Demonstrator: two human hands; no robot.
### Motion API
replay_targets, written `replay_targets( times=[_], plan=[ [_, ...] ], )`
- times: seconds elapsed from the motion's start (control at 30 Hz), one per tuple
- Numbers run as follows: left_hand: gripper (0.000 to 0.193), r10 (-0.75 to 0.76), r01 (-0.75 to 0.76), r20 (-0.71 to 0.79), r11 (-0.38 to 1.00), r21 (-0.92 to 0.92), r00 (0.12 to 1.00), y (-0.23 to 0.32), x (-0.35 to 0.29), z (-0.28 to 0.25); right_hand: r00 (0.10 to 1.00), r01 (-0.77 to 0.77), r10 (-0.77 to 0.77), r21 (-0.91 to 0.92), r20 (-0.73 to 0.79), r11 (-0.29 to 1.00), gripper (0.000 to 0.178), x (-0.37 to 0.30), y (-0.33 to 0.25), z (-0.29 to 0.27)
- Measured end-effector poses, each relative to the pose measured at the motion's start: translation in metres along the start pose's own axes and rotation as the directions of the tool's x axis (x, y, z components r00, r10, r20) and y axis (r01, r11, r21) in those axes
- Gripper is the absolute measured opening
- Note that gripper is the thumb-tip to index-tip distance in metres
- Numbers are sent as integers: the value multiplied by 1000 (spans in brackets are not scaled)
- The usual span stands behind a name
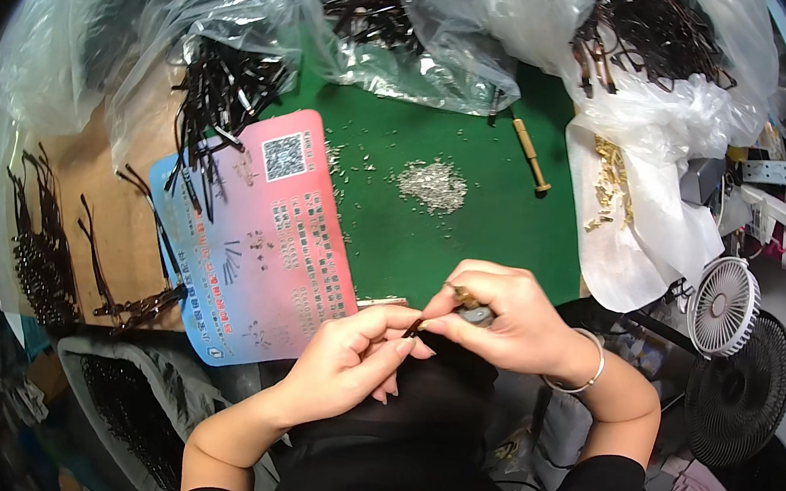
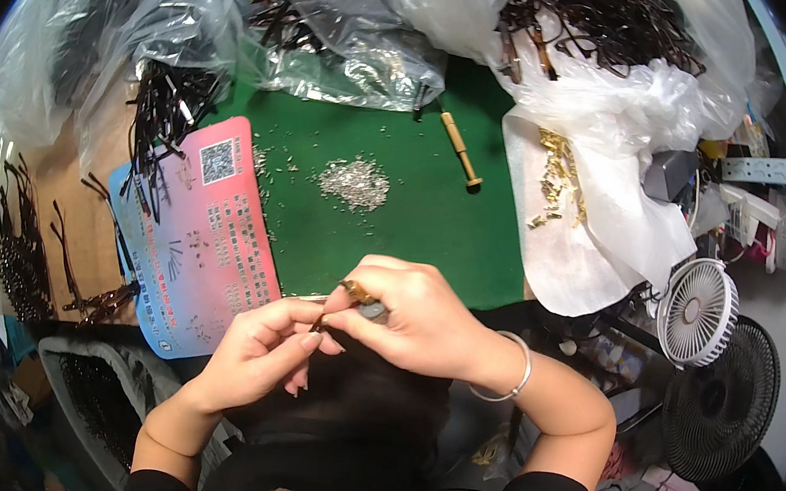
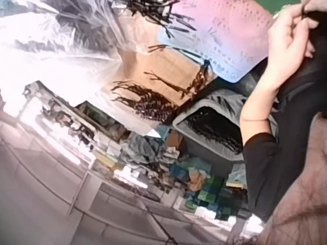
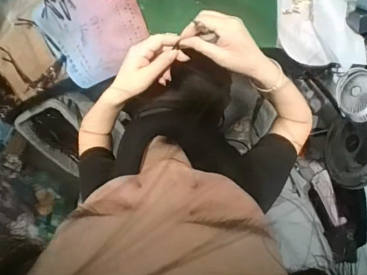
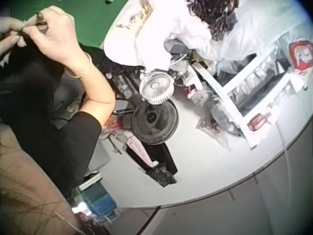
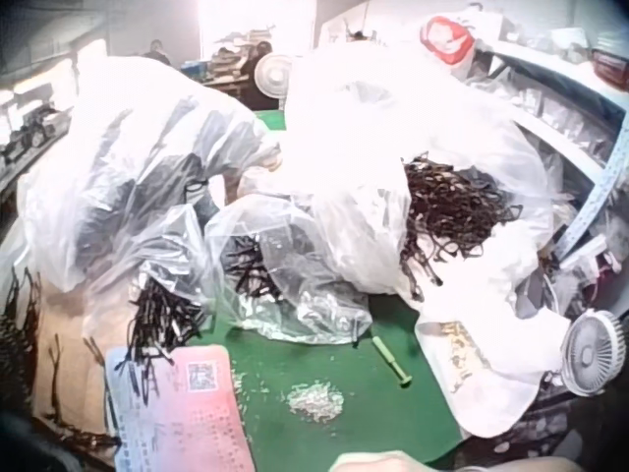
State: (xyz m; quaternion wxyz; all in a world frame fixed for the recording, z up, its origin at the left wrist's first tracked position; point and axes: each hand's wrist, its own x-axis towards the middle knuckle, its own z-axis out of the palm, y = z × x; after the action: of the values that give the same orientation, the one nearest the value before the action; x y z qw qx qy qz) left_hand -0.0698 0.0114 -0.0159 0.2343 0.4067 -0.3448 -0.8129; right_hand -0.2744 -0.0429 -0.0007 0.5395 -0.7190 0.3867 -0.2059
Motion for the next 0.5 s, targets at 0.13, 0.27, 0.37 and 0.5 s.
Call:
replay_targets(
  times=[0.13, 0.27, 0.37, 0.5],
  plan=[
    [30, -52, 53, 27, 997, -61, 998, 4, -8, -7, 998, 21, -22, 20, 63, 1000, 8, 6, -1, -1],
    [29, -69, 88, 108, 980, -178, 992, 0, -7, -15, 985, 42, -52, 67, 167, 997, 8, 13, 1, -4],
    [27, -103, 149, 199, 961, -233, 975, -3, 0, -19, 960, 32, -52, 77, 274, 996, 10, 18, 4, -7],
    [23, -68, 109, 188, 970, -218, 980, -6, 0, -16, 949, -104, 4, 301, 315, 948, 20, 16, 17, -6]
  ],
)
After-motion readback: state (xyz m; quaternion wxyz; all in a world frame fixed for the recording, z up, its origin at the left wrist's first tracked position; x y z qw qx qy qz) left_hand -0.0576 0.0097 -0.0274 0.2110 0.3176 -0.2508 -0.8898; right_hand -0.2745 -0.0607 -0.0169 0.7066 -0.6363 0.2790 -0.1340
